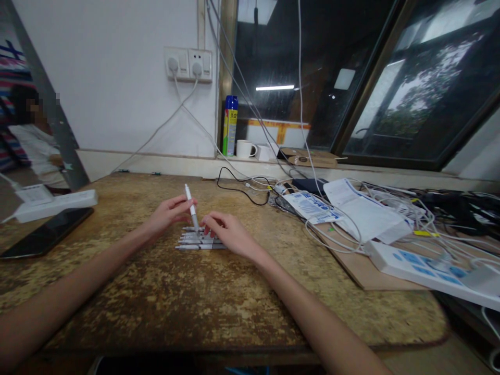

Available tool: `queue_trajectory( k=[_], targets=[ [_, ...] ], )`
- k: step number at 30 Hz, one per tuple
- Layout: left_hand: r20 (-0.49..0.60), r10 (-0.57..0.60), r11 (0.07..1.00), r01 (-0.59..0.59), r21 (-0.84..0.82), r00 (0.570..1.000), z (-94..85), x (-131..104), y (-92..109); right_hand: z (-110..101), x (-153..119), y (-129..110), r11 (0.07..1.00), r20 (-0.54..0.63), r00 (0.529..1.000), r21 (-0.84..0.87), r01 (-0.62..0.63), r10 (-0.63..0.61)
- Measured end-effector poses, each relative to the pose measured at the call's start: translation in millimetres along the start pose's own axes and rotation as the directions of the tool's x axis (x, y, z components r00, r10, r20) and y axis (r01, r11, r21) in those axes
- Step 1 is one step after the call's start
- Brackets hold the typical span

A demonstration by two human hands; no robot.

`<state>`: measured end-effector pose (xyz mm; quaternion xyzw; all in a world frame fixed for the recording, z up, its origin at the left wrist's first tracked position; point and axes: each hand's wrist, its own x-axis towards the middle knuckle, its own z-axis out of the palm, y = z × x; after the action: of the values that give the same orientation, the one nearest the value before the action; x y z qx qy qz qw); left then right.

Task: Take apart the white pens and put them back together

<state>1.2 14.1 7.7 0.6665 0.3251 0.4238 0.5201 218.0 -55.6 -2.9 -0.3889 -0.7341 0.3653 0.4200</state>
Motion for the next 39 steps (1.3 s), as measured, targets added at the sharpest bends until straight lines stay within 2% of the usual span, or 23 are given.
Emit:
queue_trajectory(
  k=[3,6,13,15,17,21,24,27,31,36,39],
  targets=[
    [0.121,0.009,0.999,-0.015,0.048,0.993,2.7,-2.6,1.6,-3.2,2.2,1.1,0.999,-0.134,0.991,0.038,0.009,-0.003],
    [0.243,-0.014,0.992,-0.017,0.128,0.97,7.4,-7.7,6.1,-7.4,6.0,1.4,0.993,-0.283,0.958,0.1,0.064,-0.033],
    [0.366,0.019,0.968,-0.109,0.227,0.931,18.6,-13.5,10.7,6.8,6.6,-3.3,0.975,-0.334,0.943,0.206,0.08,-0.007],
    [0.36,0.038,0.965,-0.127,0.228,0.932,18.9,-13.1,10.8,8.2,6.2,-4.0,0.962,-0.381,0.925,0.259,0.09,0.016],
    [0.328,0.057,0.968,-0.133,0.213,0.943,18.2,-12.7,11.2,4.4,6.9,-4.5,0.91,-0.443,0.894,0.394,0.129,0.065],
    [0.23,0.063,0.97,-0.113,0.215,0.971,13.3,-10.2,10.2,-15.6,10.3,-6.9,0.647,-0.503,0.847,0.707,0.286,0.175],
    [0.154,0.077,0.963,-0.114,0.246,0.985,6.3,-4.6,5.5,-32.6,11.1,-9.5,0.555,-0.52,0.825,0.763,0.333,0.22],
    [0.096,0.109,0.957,-0.13,0.26,0.989,-1.8,1.3,0.3,-43.5,9.2,-11.0,0.535,-0.479,0.85,0.788,0.306,0.219],
    [0.04,0.136,0.926,-0.141,0.351,0.99,-9.5,2.8,-3.1,-46.1,6.4,-11.9,0.541,-0.448,0.874,0.79,0.288,0.189],
    [0.031,0.18,0.85,-0.172,0.497,0.983,-11.9,-1.1,-6.1,-43.4,5.5,-15.5,0.497,-0.445,0.879,0.81,0.313,0.172],
    [0.027,0.179,0.804,-0.162,0.572,0.984,-11.8,-2.3,-7.8,-43.2,4.7,-17.9,0.522,-0.443,0.887,0.792,0.317,0.132]
  ],
)
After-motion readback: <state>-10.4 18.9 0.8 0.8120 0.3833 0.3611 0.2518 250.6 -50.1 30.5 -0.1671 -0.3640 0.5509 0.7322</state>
